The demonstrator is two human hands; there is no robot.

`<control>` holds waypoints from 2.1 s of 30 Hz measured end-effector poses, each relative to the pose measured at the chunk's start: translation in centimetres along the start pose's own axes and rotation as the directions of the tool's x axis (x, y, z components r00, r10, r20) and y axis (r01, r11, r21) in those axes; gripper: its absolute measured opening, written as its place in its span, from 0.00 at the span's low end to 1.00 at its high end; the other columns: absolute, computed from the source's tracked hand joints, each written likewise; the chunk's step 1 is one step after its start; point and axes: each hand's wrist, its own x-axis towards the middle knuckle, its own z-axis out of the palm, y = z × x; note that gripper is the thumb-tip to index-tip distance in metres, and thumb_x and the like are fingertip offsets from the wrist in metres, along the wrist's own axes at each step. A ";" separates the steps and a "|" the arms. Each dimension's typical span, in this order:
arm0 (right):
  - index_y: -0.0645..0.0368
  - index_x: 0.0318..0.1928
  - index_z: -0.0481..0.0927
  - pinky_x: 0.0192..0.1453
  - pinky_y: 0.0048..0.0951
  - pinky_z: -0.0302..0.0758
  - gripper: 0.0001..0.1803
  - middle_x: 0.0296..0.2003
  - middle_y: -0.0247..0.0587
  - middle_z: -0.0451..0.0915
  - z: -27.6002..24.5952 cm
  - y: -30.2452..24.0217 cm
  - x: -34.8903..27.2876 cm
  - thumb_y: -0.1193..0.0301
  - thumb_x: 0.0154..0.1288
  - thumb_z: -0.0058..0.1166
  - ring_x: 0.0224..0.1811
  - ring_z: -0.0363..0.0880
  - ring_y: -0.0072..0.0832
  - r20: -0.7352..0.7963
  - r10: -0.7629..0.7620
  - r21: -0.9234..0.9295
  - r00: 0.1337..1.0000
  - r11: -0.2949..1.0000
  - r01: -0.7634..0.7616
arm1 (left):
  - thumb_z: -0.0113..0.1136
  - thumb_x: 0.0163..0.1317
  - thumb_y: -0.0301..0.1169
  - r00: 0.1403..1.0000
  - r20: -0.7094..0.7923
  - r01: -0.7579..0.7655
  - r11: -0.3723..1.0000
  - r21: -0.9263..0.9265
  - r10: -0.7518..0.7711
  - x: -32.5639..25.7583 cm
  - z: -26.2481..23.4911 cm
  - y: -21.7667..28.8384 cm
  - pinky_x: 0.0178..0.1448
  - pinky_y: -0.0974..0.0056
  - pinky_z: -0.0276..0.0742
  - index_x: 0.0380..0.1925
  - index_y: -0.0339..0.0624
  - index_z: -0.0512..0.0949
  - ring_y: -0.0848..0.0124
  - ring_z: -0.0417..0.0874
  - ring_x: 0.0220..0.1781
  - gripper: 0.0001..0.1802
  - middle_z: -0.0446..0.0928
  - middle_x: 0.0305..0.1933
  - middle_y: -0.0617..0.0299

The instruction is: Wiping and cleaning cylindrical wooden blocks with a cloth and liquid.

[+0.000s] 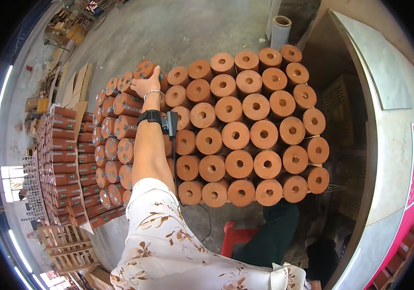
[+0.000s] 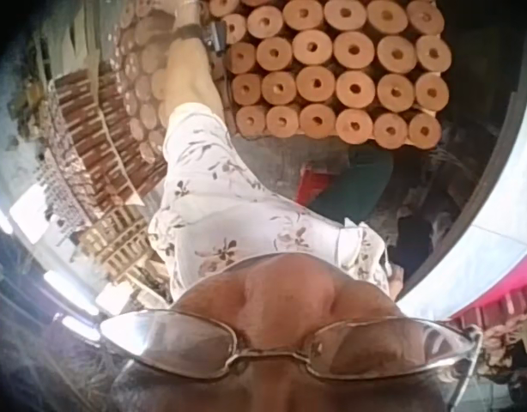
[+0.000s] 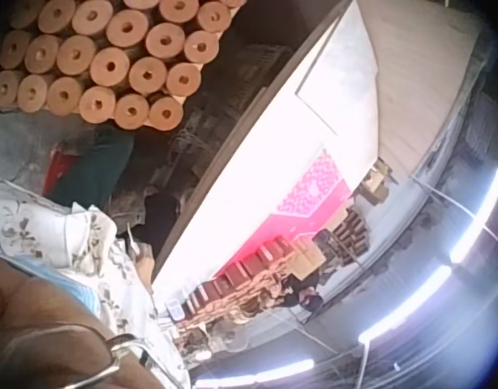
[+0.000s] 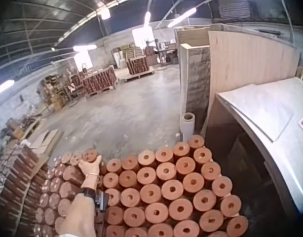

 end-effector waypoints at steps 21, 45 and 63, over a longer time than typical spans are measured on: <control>0.57 0.50 0.78 0.53 0.39 0.71 0.19 0.43 0.53 0.76 0.1 4.6 0.4 0.64 0.59 0.59 0.48 0.75 0.49 -0.040 -0.103 -0.053 0.994 0.993 0.101 | 0.65 0.53 0.52 0.993 0.094 -0.087 0.980 0.180 0.071 -3.0 1.0 -3.9 0.60 0.43 0.69 0.31 0.48 0.86 0.47 0.74 0.56 0.19 0.78 0.48 0.54; 0.62 0.37 0.79 0.39 0.47 0.75 0.13 0.35 0.57 0.75 1.8 4.2 -1.6 0.71 0.49 0.57 0.38 0.75 0.57 -0.262 -0.215 -0.115 0.941 0.975 0.190 | 0.57 0.61 0.42 0.754 0.435 -0.650 0.463 0.603 0.493 -6.4 -0.4 -3.1 0.45 0.56 0.80 0.34 0.36 0.85 0.54 0.85 0.40 0.19 0.83 0.38 0.43; 0.62 0.39 0.79 0.37 0.24 0.75 0.08 0.31 0.39 0.80 7.8 16.6 -17.8 0.74 0.60 0.57 0.32 0.80 0.23 -0.589 0.361 0.709 0.723 0.661 0.247 | 0.60 0.66 0.35 0.078 0.535 -0.049 0.539 -0.841 0.841 -33.1 -15.0 23.7 0.47 0.72 0.73 0.54 0.41 0.75 0.78 0.77 0.45 0.18 0.76 0.47 0.66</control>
